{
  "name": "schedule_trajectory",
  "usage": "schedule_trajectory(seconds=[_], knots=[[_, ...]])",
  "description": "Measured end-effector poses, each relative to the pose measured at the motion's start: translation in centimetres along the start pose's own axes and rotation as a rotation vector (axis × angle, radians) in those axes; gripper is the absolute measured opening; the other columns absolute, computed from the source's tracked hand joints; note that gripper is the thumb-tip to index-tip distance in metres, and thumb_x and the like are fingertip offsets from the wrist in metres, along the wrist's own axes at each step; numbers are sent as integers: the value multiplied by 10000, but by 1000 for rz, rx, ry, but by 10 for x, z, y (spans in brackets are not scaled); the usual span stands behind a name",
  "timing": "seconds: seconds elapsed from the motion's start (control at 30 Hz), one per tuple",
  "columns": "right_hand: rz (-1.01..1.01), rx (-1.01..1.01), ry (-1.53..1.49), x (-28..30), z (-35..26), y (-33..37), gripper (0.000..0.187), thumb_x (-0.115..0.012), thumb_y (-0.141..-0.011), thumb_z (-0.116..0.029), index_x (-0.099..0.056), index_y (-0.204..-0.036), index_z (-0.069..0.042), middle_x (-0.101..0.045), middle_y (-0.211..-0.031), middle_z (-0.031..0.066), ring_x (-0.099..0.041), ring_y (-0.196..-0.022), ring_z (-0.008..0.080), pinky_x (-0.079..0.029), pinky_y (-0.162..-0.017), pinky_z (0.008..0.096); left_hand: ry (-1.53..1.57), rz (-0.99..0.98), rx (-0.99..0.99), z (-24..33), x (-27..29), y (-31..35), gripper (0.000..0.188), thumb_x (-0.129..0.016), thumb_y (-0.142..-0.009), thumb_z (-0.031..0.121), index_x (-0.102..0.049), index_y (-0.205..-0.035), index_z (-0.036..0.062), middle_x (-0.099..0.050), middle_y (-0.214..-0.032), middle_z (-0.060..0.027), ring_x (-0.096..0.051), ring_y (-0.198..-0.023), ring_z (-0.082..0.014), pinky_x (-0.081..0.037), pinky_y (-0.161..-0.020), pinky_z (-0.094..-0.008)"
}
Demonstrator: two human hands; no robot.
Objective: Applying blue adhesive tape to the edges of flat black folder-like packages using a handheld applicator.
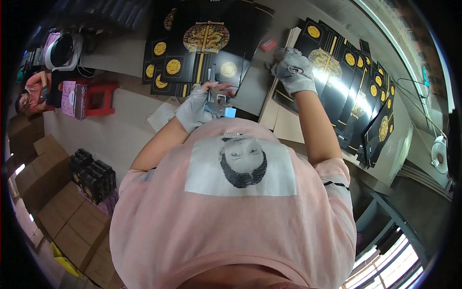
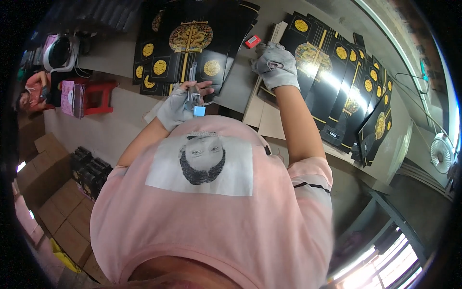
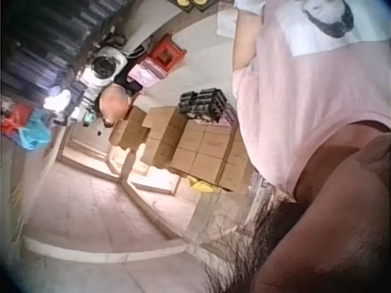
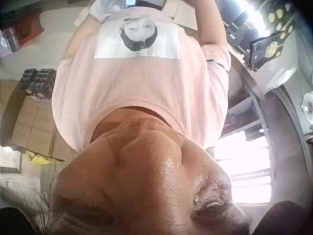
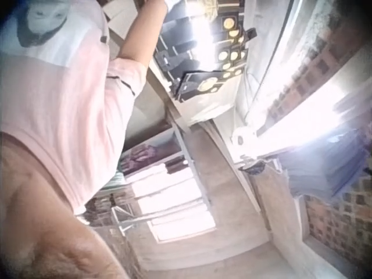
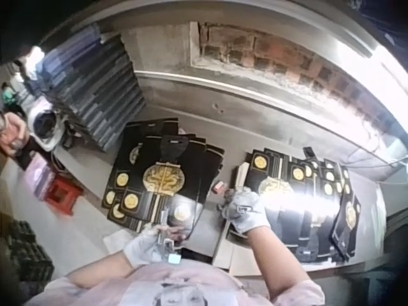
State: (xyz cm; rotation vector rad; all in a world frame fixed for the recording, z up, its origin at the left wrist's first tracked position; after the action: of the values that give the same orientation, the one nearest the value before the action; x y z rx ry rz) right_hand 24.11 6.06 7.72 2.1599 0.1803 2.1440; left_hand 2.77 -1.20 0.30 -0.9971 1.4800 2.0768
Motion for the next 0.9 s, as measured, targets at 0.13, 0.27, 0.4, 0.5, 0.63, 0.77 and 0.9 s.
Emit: schedule_trajectory(seconds=[0.13, 0.27, 0.4, 0.5, 0.63, 0.77, 0.9], knots=[[-150, 23, -1, -2, -9, -10, 267, -538, -782, -264, -639, -975, -109, -620, -1036, 104, -581, -990, 253, -476, -824, 333, -56, 25, -22, 1, 6, 1, 455, -466, -877, 320, -488, -1219, 20, -606, -1052, -121, -603, -667, -147, -513, -617, -253], [-126, 146, 87, -48, -14, -22, 237, -533, -751, -207, -655, -922, -96, -641, -975, 107, -598, -952, 259, -486, -801, 338, -109, 50, -19, 2, -1, 5, 473, -448, -871, 321, -480, -1231, 17, -599, -1067, -123, -606, -680, -143, -514, -619, -241], [-90, 176, 91, -64, -21, -30, 219, -513, -736, -162, -662, -875, -83, -657, -914, 109, -614, -916, 259, -495, -768, 342, -132, -150, 15, -2, 0, -1, 483, -452, -853, 306, -476, -1235, 11, -597, -1055, -123, -611, -692, -130, -521, -625, -233], [-98, 80, 75, -73, -15, -35, 230, -501, -747, -157, -656, -897, -78, -656, -922, 113, -612, -920, 261, -492, -773, 351, -139, -128, 4, -4, 4, -4, 497, -468, -842, 310, -472, -1237, 7, -591, -1042, -129, -599, -660, -116, -520, -599, -214], [-52, 46, 48, -70, -15, -33, 253, -495, -761, -170, -638, -942, -66, -645, -953, 136, -607, -929, 283, -484, -788, 367, -126, -83, 1, -5, 6, -5, 508, -485, -833, 308, -464, -1241, 5, -582, -1043, -139, -593, -625, -115, -520, -583, -218], [144, -49, -223, -36, -16, -21, 238, -527, -798, -182, -621, -963, -39, -644, -951, 127, -615, -892, 254, -484, -746, 341, -122, -136, -14, -8, 8, -4, 529, -493, -827, 323, -452, -1249, 5, -569, -1053, -143, -590, -611, -119, -522, -587, -228], [292, -568, -2258, -150, 31, -35, 169, -517, -879, -163, -608, -993, -79, -586, -817, 12, -537, -717, 131, -438, -623, 272, -104, -236, 40, -11, -7, -3, 514, -478, -828, 319, -463, -1231, 1, -576, -1050, -143, -604, -653, -127, -526, -578, -224]])
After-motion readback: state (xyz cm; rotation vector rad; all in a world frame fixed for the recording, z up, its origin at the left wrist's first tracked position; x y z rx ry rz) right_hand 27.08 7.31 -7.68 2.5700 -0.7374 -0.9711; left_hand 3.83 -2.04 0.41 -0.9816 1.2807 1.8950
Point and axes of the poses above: each hand's wrist, its own y-axis away from the middle knuckle, its own x-axis out of the back of the hand, z = x × y, the point moved 9 cm from there along -y, towards the middle knuckle
